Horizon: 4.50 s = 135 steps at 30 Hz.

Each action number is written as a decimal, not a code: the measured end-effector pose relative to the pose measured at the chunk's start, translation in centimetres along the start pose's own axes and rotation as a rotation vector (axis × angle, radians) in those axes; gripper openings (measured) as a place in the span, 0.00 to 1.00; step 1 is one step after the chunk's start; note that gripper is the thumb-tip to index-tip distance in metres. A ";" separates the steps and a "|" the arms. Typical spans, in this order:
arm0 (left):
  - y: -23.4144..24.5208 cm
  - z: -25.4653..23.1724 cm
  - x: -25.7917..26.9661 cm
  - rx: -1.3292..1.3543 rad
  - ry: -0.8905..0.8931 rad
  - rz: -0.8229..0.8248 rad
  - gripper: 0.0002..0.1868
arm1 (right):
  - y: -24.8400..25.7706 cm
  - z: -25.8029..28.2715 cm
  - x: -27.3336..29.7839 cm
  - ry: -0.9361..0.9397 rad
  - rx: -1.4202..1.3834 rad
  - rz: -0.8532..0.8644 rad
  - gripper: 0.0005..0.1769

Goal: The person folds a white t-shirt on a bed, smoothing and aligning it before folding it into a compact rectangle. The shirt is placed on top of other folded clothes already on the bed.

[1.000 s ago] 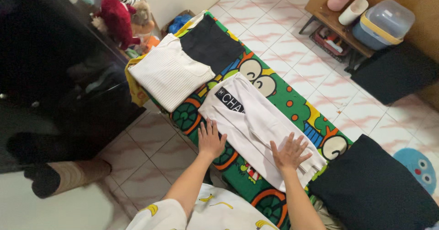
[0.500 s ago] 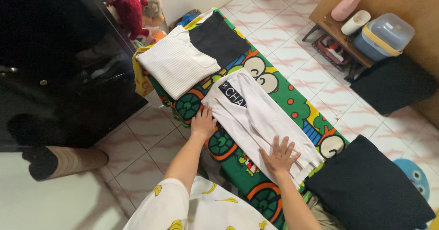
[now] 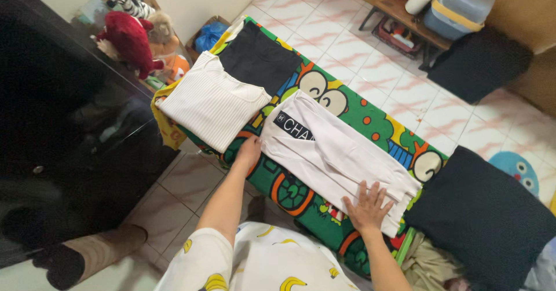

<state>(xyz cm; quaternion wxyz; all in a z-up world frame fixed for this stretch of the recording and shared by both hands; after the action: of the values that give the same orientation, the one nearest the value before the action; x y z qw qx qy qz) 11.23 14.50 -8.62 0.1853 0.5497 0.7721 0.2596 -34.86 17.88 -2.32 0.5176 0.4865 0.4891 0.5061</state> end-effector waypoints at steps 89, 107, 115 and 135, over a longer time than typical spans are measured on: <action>-11.7 -20.9 1.6 -0.497 -0.216 0.418 0.28 | -3.3 -9.6 -4.3 -0.576 -0.317 -0.154 0.33; -14.2 -15.6 -2.2 -0.074 0.464 0.150 0.21 | -3.7 -16.2 -7.1 -0.800 -1.058 0.258 0.14; -9.0 -20.2 -5.6 -0.311 0.491 0.206 0.32 | -3.6 -15.6 -7.1 -0.923 -1.172 0.440 0.15; -7.9 -14.1 -14.6 -0.222 0.410 0.263 0.26 | -3.6 -13.4 -6.1 -1.164 -1.416 0.241 0.10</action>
<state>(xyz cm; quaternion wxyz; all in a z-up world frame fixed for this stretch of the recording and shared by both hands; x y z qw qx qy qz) 1.99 -4.13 -2.12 0.0488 0.5575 0.6823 0.4704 -48.13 11.85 -6.51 0.8022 0.2819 -0.3257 0.4134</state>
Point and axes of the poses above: each hand's wrist, its own x-axis away from the middle knuckle, its own y-axis out of the back of the hand, z = x × y, the point moved 4 cm from there along -x, towards the middle knuckle, and after that the axes turned 12 degrees about -y, right-handed, at the moved point
